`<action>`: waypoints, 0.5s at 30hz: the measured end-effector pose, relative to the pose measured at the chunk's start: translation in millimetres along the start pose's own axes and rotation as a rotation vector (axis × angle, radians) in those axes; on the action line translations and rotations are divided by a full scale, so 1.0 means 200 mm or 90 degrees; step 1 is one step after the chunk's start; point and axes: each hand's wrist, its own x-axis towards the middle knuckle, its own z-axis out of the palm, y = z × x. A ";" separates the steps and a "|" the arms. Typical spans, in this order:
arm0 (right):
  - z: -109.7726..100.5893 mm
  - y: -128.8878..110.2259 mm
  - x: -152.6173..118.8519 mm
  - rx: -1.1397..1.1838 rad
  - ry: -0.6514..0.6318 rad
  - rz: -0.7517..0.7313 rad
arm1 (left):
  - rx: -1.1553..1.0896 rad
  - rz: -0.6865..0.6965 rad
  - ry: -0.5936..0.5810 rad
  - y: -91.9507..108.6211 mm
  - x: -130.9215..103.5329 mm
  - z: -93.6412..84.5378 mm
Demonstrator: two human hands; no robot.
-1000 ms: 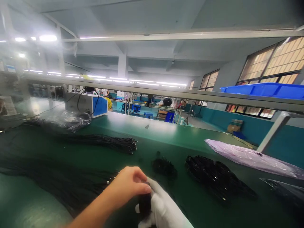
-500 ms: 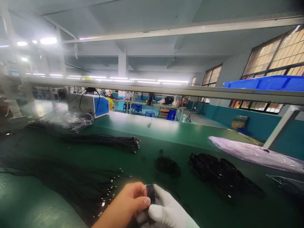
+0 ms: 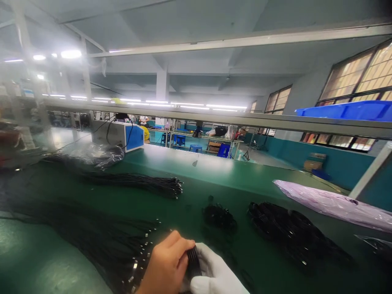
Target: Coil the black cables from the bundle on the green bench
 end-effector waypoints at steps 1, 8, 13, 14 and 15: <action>0.00 0.00 0.00 0.018 -0.001 -0.001 | -0.018 -0.020 0.016 -0.01 0.00 0.01; -0.01 0.01 -0.05 0.364 -0.096 0.040 | -0.032 -0.239 -0.080 0.08 0.14 -0.07; -0.05 0.04 -0.05 0.470 -0.149 0.132 | -0.252 -0.284 -0.215 0.08 0.19 -0.19; -0.04 0.05 -0.04 0.459 -0.139 0.137 | -0.286 -0.284 -0.245 0.07 0.18 -0.20; -0.04 0.05 -0.04 0.445 -0.124 0.137 | -0.311 -0.285 -0.265 0.05 0.18 -0.20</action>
